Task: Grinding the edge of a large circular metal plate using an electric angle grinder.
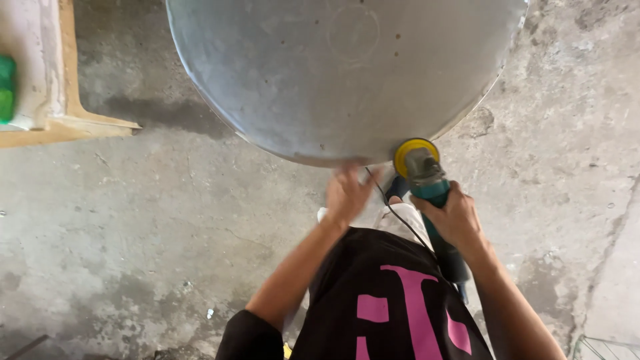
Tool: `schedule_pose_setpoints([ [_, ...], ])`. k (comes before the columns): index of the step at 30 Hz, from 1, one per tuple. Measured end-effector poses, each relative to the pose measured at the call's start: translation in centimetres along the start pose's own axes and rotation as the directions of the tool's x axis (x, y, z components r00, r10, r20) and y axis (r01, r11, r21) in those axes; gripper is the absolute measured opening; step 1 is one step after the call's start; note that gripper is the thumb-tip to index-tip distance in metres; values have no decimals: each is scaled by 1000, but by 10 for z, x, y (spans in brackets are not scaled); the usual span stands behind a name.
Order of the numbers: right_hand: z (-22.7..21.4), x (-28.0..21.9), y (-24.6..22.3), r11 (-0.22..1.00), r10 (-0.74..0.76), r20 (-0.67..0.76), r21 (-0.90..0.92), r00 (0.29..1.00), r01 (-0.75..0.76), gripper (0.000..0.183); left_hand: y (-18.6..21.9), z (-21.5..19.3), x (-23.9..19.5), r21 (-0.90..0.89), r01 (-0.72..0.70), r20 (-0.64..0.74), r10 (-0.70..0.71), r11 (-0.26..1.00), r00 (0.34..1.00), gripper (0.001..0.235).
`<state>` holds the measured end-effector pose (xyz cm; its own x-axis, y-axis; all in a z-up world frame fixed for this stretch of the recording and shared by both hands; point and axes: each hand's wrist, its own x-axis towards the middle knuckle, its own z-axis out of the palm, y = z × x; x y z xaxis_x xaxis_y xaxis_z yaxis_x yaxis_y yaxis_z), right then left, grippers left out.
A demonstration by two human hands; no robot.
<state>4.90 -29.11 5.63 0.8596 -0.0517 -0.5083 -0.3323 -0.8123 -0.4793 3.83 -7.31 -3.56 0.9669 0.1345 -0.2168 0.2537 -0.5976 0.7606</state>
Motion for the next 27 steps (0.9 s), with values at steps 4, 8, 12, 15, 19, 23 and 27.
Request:
schedule_pose_setpoints([
  [4,-24,2,45,996,75,6,45,997,-75,77,-24,-35,99,454,14,-200,87,891,976,89],
  [8,-54,-5,64,988,143,-101,76,985,-135,74,-22,-47,155,623,111,-123,-43,774,991,100],
  [12,-70,-9,88,963,262,-138,107,955,-248,68,10,-55,198,690,134,-59,-130,711,990,103],
  [15,-70,-8,113,939,339,-140,116,930,-325,71,24,-49,240,690,132,-59,-127,712,990,104],
  [19,-71,-6,135,901,435,-99,63,895,-430,78,29,-43,250,682,130,-61,-121,720,991,104],
  [23,-73,-4,119,898,434,-116,143,893,-417,76,28,-44,253,672,118,-79,-88,731,993,106],
  [27,-73,-6,110,893,430,-111,201,896,-404,75,25,-46,253,663,119,-94,-75,740,993,106],
])
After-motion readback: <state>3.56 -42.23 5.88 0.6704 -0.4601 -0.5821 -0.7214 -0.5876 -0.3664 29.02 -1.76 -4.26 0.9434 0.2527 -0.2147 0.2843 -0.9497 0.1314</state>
